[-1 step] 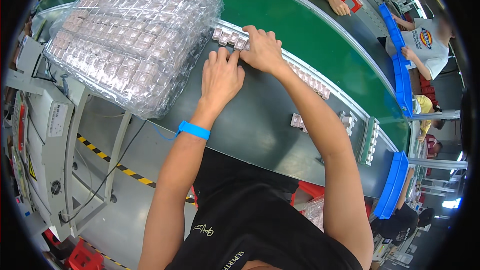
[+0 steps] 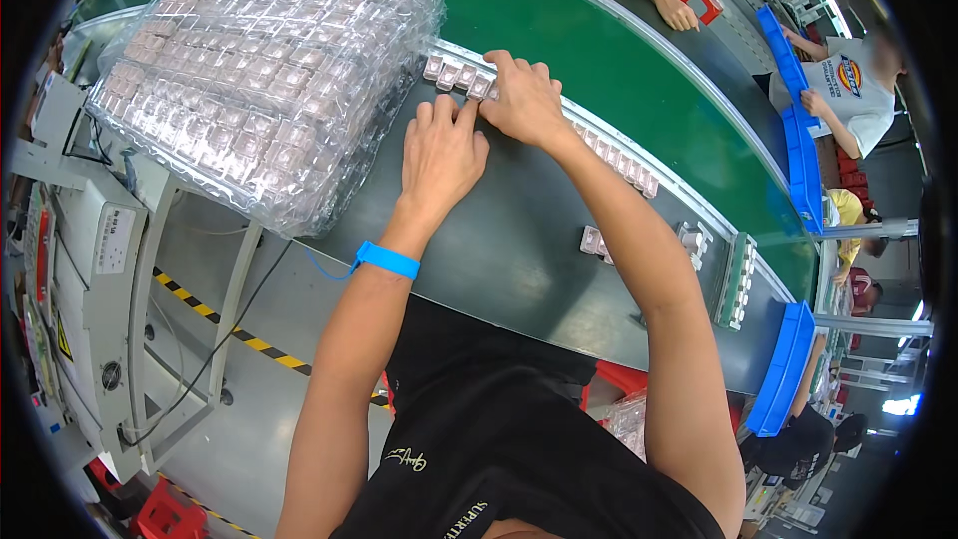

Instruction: Placing small electronic components into organized plastic trays on an assembly line.

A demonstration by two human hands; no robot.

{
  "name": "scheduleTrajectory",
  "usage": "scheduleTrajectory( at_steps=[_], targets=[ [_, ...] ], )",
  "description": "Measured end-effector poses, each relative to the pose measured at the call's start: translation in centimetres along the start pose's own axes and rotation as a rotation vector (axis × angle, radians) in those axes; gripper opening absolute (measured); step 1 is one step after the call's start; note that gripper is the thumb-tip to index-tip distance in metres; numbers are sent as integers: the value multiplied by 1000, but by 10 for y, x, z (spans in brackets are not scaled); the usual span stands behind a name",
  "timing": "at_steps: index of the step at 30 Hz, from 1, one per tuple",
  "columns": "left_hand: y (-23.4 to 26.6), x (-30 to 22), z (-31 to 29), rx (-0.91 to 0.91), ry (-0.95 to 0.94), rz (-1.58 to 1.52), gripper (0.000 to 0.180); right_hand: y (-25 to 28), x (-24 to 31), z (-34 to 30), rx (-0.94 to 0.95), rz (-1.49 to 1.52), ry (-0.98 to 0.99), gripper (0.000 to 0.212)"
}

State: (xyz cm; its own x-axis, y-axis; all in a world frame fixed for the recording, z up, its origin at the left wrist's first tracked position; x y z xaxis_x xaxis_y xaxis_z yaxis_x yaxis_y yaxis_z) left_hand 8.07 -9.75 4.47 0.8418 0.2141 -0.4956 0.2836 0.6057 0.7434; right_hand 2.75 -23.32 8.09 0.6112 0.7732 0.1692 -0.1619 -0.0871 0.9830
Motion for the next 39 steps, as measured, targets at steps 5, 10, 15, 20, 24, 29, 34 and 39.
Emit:
scheduleTrajectory(
  at_steps=[5,10,15,20,24,29,34,39],
  targets=[
    [-1,-3,1,11,-3,11,41,5,-9,1,-98,158,22,56],
    [3,-4,0,6,1,1,45,45,-22,8,-112,417,179,37],
    [4,-4,0,18,6,-8,42,72,-39,2,-93,423,65,35],
    [3,-4,0,16,13,-27,38,66,-49,-3,-23,633,23,34],
    [3,-3,0,24,23,-31,37,58,-49,-4,168,822,27,36],
    [4,-3,0,-22,-18,-34,34,50,-48,-6,77,827,96,43],
    [5,-4,0,-25,-18,-34,33,46,-41,-3,26,516,133,50],
    [3,-3,0,-31,-24,-41,33,25,-23,-3,-63,350,148,50]
  ],
)
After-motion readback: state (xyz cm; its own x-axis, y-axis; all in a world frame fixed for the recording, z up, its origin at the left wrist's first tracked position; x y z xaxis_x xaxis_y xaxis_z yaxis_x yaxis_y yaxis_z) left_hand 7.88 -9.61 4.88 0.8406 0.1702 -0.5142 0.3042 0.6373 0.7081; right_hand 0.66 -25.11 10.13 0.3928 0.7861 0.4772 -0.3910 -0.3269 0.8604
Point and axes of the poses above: each hand's wrist, its own z-axis towards the middle knuckle, its own y-axis out of the back of the hand, x = y × z, the point moved 4 cm from there along z, towards the middle knuckle, and after that the axes turned 4 degrees about -z, right-handed, at the moved point
